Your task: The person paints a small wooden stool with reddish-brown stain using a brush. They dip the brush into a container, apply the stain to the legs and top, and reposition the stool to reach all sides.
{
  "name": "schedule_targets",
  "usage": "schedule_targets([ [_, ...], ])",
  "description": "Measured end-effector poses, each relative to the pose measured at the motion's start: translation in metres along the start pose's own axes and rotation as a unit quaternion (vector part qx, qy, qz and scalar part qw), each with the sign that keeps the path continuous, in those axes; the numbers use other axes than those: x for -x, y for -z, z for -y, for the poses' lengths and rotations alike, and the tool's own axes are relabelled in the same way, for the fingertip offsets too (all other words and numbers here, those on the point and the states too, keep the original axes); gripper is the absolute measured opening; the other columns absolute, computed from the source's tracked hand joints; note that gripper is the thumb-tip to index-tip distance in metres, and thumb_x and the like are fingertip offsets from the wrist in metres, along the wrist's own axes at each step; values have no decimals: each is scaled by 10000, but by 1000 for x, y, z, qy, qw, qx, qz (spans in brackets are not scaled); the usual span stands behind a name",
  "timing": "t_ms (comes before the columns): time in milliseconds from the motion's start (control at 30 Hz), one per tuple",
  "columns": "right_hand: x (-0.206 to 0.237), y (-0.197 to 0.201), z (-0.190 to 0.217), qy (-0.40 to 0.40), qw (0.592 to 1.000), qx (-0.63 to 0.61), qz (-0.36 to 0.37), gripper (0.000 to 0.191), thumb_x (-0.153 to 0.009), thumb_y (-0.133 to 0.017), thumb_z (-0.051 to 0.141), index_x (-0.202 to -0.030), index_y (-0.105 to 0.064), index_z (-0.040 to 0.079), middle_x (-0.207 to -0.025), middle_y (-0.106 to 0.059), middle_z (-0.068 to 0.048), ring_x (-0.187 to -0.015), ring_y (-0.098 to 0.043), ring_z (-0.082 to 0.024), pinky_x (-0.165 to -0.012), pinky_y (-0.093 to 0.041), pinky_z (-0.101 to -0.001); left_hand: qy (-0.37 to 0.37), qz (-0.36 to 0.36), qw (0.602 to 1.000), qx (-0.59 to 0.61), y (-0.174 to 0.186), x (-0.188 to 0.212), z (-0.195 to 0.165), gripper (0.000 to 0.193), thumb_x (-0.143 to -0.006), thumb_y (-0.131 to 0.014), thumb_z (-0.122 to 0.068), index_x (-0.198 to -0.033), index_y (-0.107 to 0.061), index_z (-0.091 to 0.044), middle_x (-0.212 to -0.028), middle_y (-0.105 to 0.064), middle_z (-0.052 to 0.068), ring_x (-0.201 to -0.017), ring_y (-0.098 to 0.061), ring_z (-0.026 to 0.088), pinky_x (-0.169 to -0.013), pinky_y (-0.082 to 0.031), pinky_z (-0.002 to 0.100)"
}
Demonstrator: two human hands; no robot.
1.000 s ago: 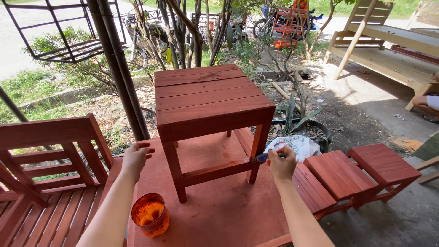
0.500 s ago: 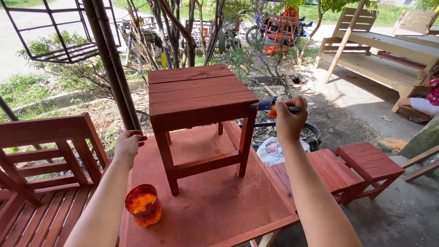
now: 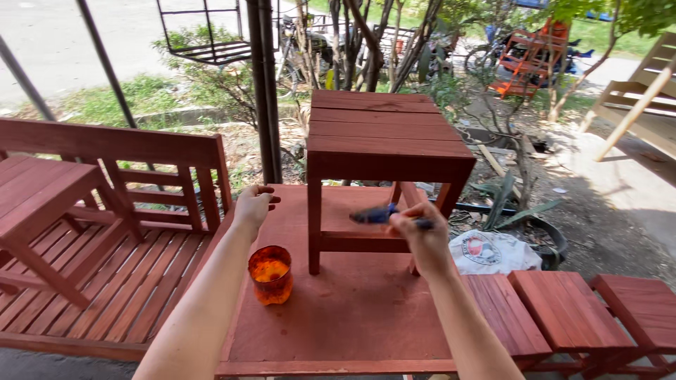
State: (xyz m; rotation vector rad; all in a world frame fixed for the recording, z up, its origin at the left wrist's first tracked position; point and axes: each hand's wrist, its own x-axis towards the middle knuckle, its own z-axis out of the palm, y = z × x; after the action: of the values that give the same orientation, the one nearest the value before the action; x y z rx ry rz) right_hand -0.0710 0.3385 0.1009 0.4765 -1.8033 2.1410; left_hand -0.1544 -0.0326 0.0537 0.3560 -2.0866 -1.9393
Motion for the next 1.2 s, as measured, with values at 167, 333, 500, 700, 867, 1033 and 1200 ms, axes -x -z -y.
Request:
schedule_targets([
  [167, 16, -56, -63, -102, 988, 73, 94, 157, -848, -787, 108, -814, -659, 23, -995, -529, -16, -776, -709, -163, -698, -646, -286, 16, -6, 1000, 14, 36, -5, 16, 262, -962, -533, -52, -1188, -650, 10, -1054, -743, 124, -975, -699, 196, -863, -552, 326],
  [333, 24, -83, -125, -4, 947, 277, 165, 246, -724, -857, 11, -836, -638, 20, -946, -548, -109, -864, -589, -233, -762, -524, -377, 36, 5, 996, 83, 68, -18, 45, 256, -959, -546, -48, -1181, -647, 31, -1042, -726, 126, -947, -683, 207, -836, -544, 335],
  [500, 43, -104, -180, -17, 934, 306, 184, 234, -719, -806, -10, -838, -609, 31, -950, -546, -109, -872, -622, -256, -759, -561, -372, 59, 18, 997, 53, 95, -26, 69, 260, -969, -552, -70, -1191, -651, 25, -1027, -739, 127, -927, -685, 188, -823, -535, 322],
  [700, 62, -112, -212, -82, 899, 381, 202, 203, -799, -774, 10, -873, -587, 40, -963, -523, -96, -847, -630, -260, -750, -564, -386, 116, 18, 993, 3, 112, -15, 72, 295, -977, -521, -84, -1242, -636, -25, -1061, -762, 103, -895, -658, 167, -779, -506, 340],
  [867, 62, -114, -202, -37, 892, 401, 206, 147, -847, -761, 37, -904, -628, 63, -920, -526, -90, -805, -621, -281, -693, -536, -416, 115, 20, 993, 9, 115, -11, 72, 298, -974, -534, -92, -1237, -648, -11, -1058, -765, 102, -926, -672, 172, -829, -535, 317],
  [1033, 44, -109, -164, 46, 890, 396, 220, 157, -857, -760, 67, -930, -621, 74, -920, -531, -94, -801, -640, -291, -673, -501, -451, 98, 25, 995, -3, 108, -11, 68, 300, -981, -527, -99, -1244, -649, -21, -1063, -763, 97, -971, -669, 167, -873, -535, 318],
  [1200, 34, -111, -124, 125, 880, 409, 205, 170, -851, -763, 78, -920, -607, 73, -894, -521, -100, -740, -633, -302, -629, -498, -465, 75, 37, 997, 1, 98, -10, 48, 291, -983, -540, -95, -1239, -640, 0, -1067, -761, 103, -980, -682, 175, -896, -546, 327],
])
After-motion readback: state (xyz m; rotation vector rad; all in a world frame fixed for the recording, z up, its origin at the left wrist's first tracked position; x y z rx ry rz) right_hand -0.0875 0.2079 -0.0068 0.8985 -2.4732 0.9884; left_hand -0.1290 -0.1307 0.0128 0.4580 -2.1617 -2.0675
